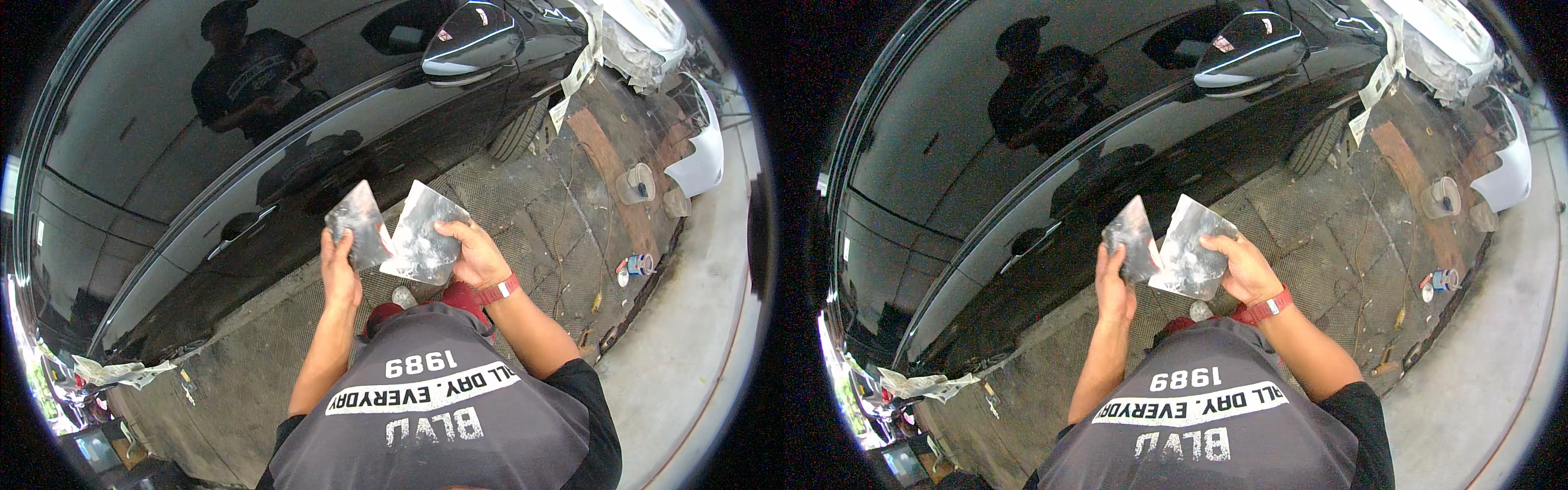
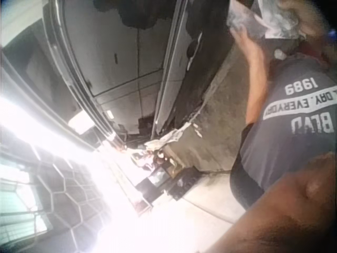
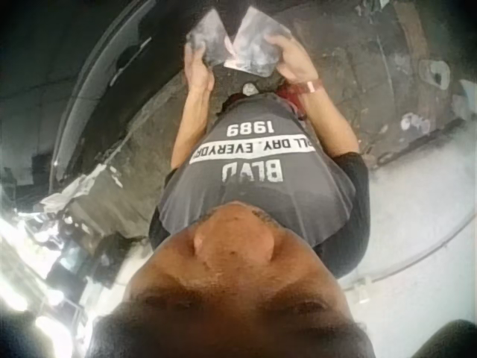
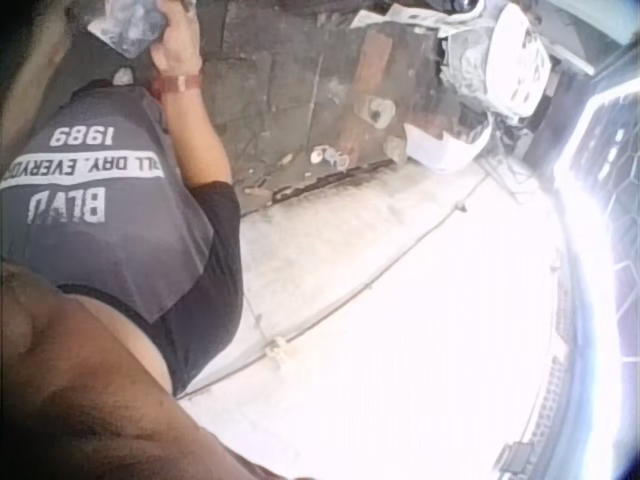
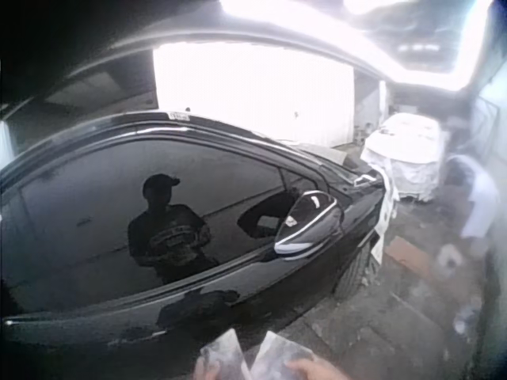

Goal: The person sits on the floor and handles two sanding blocks, then uses a brush to apply a substance from a paint can onto one block. They stand and rub the sanding blocks on the side of a black car, focusing on the area near the side mirror and door panel.

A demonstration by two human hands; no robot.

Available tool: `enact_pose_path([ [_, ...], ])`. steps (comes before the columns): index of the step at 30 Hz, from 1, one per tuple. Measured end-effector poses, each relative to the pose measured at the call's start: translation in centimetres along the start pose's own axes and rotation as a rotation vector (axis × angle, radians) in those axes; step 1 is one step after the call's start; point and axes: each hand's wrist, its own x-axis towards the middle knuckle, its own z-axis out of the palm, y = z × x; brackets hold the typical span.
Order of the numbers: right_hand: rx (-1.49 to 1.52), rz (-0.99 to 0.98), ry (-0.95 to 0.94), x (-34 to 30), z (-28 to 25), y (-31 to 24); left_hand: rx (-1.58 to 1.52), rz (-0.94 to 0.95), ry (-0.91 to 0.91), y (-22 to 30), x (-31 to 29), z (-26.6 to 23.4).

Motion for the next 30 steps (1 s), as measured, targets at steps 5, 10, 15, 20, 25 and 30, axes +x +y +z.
enact_pose_path([
  [5, -0.127, -0.015, 0.013, -1.0, 2.3, -1.1, -0.092, 0.162, -0.067, 2.5, 0.7, -0.2],
  [10, -0.736, 0.096, -0.26, -1.9, 3.5, -1.2, 0.062, 0.419, -0.003, 2.3, 1.6, 0.2],
  [15, -0.659, -0.085, 0.011, -0.9, 1.7, -3.3, -0.057, 0.044, -0.207, 3.9, 1.0, -0.5],
  [20, -0.441, -0.008, -0.056, -0.4, -0.5, -3.2, -0.13, -0.236, -0.468, 3.1, -0.5, -0.5],
  [25, -1.243, -0.374, 0.008, 0.1, 0.4, -4.5, -0.124, -0.131, -0.314, 3.6, -1.1, 0.7],
  [30, -2.086, -0.873, 0.01, -0.6, 5.5, -1.3, 0.175, 0.165, -0.287, 1.6, -0.2, 0.8],
])
